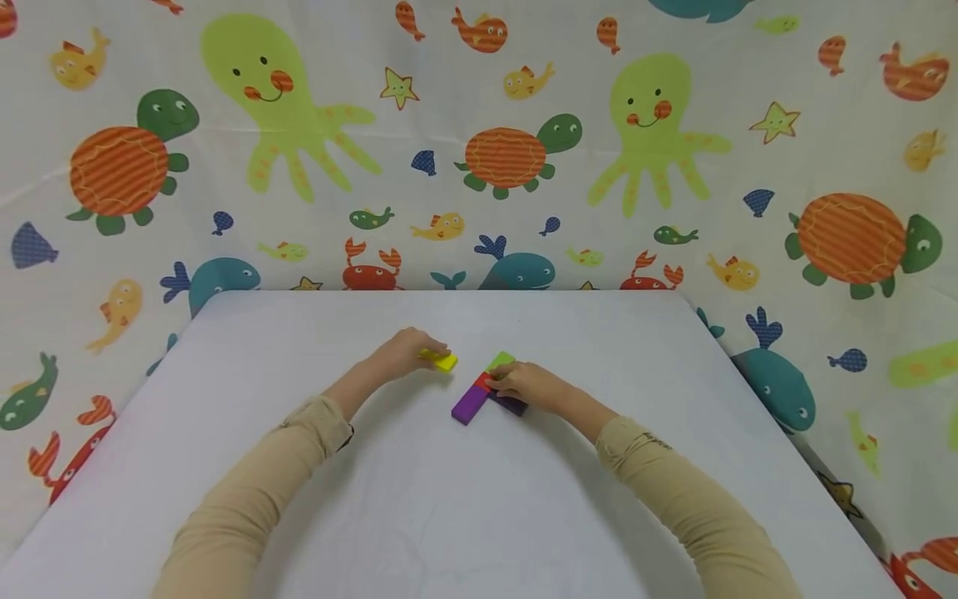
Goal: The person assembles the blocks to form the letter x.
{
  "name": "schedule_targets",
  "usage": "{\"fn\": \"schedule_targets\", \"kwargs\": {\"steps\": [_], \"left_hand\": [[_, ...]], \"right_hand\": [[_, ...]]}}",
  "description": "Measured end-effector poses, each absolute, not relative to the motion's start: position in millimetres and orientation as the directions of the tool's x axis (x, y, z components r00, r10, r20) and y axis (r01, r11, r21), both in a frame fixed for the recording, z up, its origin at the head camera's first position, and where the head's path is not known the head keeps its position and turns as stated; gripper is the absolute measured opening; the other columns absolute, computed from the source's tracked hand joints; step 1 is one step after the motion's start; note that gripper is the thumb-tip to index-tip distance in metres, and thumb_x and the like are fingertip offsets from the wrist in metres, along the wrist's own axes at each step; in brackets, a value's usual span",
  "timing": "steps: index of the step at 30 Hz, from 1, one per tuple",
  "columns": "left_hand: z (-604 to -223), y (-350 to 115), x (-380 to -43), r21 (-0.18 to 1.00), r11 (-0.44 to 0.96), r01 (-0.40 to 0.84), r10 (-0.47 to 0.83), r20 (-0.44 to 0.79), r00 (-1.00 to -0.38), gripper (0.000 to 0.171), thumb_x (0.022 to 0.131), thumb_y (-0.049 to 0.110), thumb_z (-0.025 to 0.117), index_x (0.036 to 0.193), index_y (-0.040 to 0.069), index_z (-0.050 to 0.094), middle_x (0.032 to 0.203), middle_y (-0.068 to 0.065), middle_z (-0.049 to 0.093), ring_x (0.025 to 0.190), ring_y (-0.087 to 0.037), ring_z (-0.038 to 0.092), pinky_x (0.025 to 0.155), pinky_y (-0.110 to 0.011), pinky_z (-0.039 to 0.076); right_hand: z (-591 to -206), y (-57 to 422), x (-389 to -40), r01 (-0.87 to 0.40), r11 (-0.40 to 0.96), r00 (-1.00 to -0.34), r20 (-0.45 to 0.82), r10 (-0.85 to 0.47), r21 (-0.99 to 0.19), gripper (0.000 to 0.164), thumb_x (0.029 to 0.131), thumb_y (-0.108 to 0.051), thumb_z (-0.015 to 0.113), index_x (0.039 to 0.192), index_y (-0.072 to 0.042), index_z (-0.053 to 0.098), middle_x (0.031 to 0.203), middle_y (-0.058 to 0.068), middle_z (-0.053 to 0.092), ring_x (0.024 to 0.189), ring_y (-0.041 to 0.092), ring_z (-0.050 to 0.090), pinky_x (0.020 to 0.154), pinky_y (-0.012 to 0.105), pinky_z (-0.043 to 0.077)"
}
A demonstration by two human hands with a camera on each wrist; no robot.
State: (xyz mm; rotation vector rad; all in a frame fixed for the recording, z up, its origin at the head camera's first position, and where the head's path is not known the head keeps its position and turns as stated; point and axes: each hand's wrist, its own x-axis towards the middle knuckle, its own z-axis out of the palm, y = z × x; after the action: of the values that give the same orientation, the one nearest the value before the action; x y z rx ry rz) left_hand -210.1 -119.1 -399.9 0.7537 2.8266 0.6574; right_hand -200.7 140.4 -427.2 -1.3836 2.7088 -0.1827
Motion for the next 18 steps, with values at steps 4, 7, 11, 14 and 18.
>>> {"fn": "schedule_targets", "kwargs": {"steps": [4,7,11,14,18], "left_hand": [[-400,-117,-208,0.454,0.765,0.457,0.522,-0.02,-0.853,0.035,0.086,0.004,0.065,0.12,0.009,0.065,0.121,-0.007,0.066,0.117,-0.029,0.056,0.101,-0.043,0.044],[-400,-115,-208,0.455,0.749,0.482,0.547,-0.014,-0.837,0.035,0.086,0.004,0.065,0.12,0.009,0.065,0.121,-0.007,0.066,0.118,-0.029,0.056,0.101,-0.043,0.044],[-401,-112,-208,0.443,0.735,0.513,0.572,0.002,-0.82,0.035,0.085,0.005,0.066,0.12,0.009,0.065,0.122,-0.007,0.065,0.119,-0.028,0.057,0.102,-0.043,0.044],[-403,-109,-209,0.444,0.733,0.515,0.572,0.007,-0.82,0.034,0.086,0.007,0.065,0.12,0.009,0.064,0.122,-0.006,0.065,0.119,-0.028,0.057,0.102,-0.043,0.043],[-405,-108,-210,0.448,0.721,0.529,0.583,0.021,-0.812,0.035,0.086,0.006,0.064,0.121,0.008,0.063,0.123,-0.007,0.064,0.12,-0.028,0.056,0.102,-0.043,0.044]], "right_hand": [[-429,142,-200,-0.792,0.592,-0.595,-0.03,-0.803,-0.149,0.03,0.091,-0.014,0.061,0.119,-0.004,0.064,0.125,0.014,0.062,0.116,0.026,0.06,0.095,0.032,0.05],[-429,142,-202,-0.785,0.602,-0.603,-0.037,-0.797,-0.147,0.03,0.091,-0.015,0.06,0.119,-0.005,0.064,0.126,0.014,0.061,0.117,0.026,0.059,0.096,0.032,0.049],[-428,142,-202,-0.779,0.609,-0.61,-0.042,-0.791,-0.151,0.03,0.092,-0.013,0.06,0.119,-0.004,0.064,0.126,0.014,0.061,0.117,0.026,0.059,0.096,0.033,0.049],[-428,141,-201,-0.776,0.612,-0.612,-0.051,-0.789,-0.154,0.03,0.092,-0.013,0.059,0.12,-0.005,0.063,0.126,0.014,0.061,0.117,0.026,0.059,0.097,0.033,0.049],[-427,140,-200,-0.775,0.612,-0.61,-0.067,-0.79,-0.159,0.03,0.092,-0.013,0.059,0.121,-0.004,0.063,0.127,0.014,0.061,0.118,0.026,0.059,0.097,0.033,0.049]]}}
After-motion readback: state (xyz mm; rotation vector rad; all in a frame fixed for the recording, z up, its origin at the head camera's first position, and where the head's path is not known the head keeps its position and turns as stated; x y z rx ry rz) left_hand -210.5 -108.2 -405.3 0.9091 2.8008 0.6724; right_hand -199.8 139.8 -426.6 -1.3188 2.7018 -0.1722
